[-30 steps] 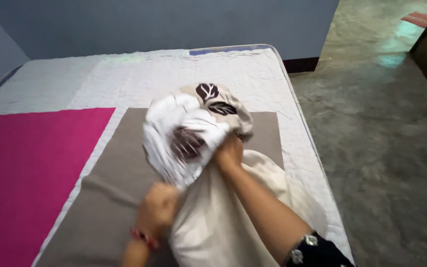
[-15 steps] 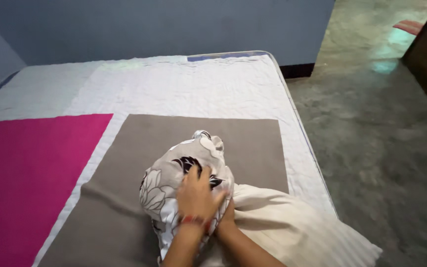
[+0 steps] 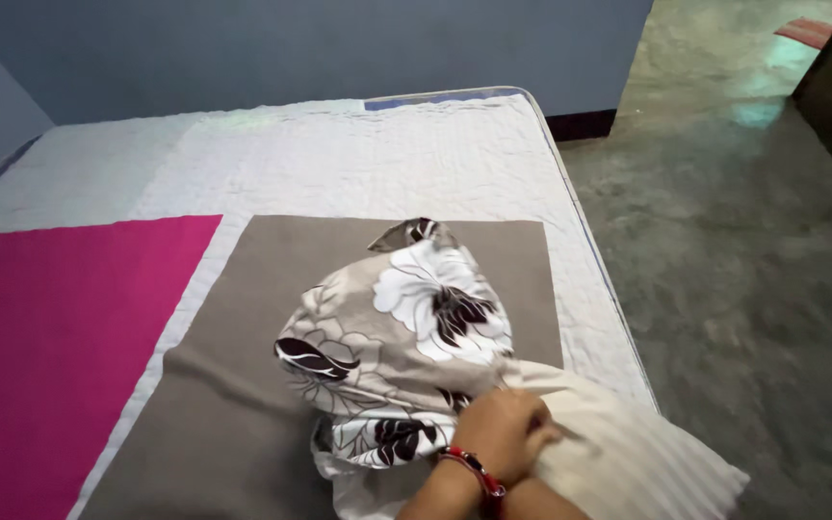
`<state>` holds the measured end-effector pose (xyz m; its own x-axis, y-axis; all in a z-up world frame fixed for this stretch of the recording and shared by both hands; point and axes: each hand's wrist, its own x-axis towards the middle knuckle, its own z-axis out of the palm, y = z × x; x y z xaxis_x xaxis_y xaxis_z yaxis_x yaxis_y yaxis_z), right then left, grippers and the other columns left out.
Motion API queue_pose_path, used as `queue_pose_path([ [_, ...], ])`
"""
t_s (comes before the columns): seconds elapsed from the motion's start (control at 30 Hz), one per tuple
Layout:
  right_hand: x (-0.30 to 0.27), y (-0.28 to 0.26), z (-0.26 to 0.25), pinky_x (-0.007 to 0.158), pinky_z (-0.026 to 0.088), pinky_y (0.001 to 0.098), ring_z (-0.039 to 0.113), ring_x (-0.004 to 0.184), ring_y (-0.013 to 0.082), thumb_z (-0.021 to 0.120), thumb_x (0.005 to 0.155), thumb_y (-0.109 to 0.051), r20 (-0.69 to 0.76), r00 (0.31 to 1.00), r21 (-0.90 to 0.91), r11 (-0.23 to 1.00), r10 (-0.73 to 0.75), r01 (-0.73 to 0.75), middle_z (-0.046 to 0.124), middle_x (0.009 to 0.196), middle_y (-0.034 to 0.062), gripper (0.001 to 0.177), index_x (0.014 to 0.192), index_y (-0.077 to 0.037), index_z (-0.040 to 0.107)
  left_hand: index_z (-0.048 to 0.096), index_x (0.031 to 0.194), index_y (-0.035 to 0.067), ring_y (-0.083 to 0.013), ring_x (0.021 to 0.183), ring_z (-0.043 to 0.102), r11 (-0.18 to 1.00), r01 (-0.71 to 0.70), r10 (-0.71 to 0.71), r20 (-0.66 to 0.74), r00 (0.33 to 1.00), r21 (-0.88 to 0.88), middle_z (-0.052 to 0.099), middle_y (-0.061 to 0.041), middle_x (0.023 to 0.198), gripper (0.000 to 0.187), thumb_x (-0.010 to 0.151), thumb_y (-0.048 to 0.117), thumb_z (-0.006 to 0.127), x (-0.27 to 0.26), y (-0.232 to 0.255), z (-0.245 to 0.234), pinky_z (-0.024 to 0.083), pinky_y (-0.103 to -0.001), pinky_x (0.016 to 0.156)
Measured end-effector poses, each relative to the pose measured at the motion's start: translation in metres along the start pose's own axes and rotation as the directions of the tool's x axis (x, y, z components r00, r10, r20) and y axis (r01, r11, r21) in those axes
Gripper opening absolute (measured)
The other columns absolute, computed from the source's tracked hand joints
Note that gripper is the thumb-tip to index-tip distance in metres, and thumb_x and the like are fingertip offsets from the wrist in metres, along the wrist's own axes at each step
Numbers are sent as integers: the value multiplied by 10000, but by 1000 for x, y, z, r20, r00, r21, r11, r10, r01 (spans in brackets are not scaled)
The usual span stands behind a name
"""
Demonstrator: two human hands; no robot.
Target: The person puts a pillow inside a floral pillowcase and smooths it out by hand on the bed.
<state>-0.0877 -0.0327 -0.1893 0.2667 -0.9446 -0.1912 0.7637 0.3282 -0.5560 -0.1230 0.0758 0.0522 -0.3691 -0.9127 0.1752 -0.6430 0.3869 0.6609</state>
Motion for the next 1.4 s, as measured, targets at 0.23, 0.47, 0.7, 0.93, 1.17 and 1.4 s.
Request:
queue_pose_path([
  [0.23,12,-78,46,902,566,433,684,1049,298,474,961,-300,67,992,-136,984,-110,119,692,1146,149,361,1219,-73,584,652,1198,35,-430,1152,575,870,275,195,-799,569,409,617,-219,1236,732,641,472,835,-56,-33,-93,405,-532,975],
  [0.47,17,-162,138,887,569,420,693,1023,291,527,934,-281,171,961,-262,931,-216,256,705,1106,141,326,1177,-75,594,699,1051,64,-348,1004,666,971,165,11,-724,690,171,715,-153,999,266,814,82,579,-93,-130,-103,529,-460,891],
  [0.7,27,-150,178,872,572,407,703,997,283,579,907,-263,189,962,-455,851,-196,263,719,1067,132,296,1135,-76,605,726,990,178,-344,706,725,962,112,-75,-157,985,248,700,-144,799,200,848,316,758,-162,-227,50,560,-516,650],
  [0.93,-26,-136,102,858,574,393,713,971,276,632,881,-244,209,957,-694,659,-202,291,732,1028,124,271,1094,-77,615,630,898,166,-325,776,724,746,663,-557,-600,574,-57,711,-92,818,247,727,280,767,-166,-238,69,572,-467,723],
  [1.17,-28,-136,80,843,577,380,722,945,268,685,854,-225,451,883,-805,370,-127,464,746,989,115,254,1052,-78,625,607,1211,198,-309,920,660,754,511,-82,-713,696,413,636,-67,1103,533,689,144,697,-101,-121,16,552,-452,751],
  [1.4,-21,-179,64,892,560,382,682,1054,276,669,808,-199,754,645,-516,-497,122,698,757,1040,40,98,872,-152,728,521,1376,142,-330,914,678,816,332,-81,-474,877,473,615,-145,1135,489,903,26,565,10,-88,-23,572,-431,732],
])
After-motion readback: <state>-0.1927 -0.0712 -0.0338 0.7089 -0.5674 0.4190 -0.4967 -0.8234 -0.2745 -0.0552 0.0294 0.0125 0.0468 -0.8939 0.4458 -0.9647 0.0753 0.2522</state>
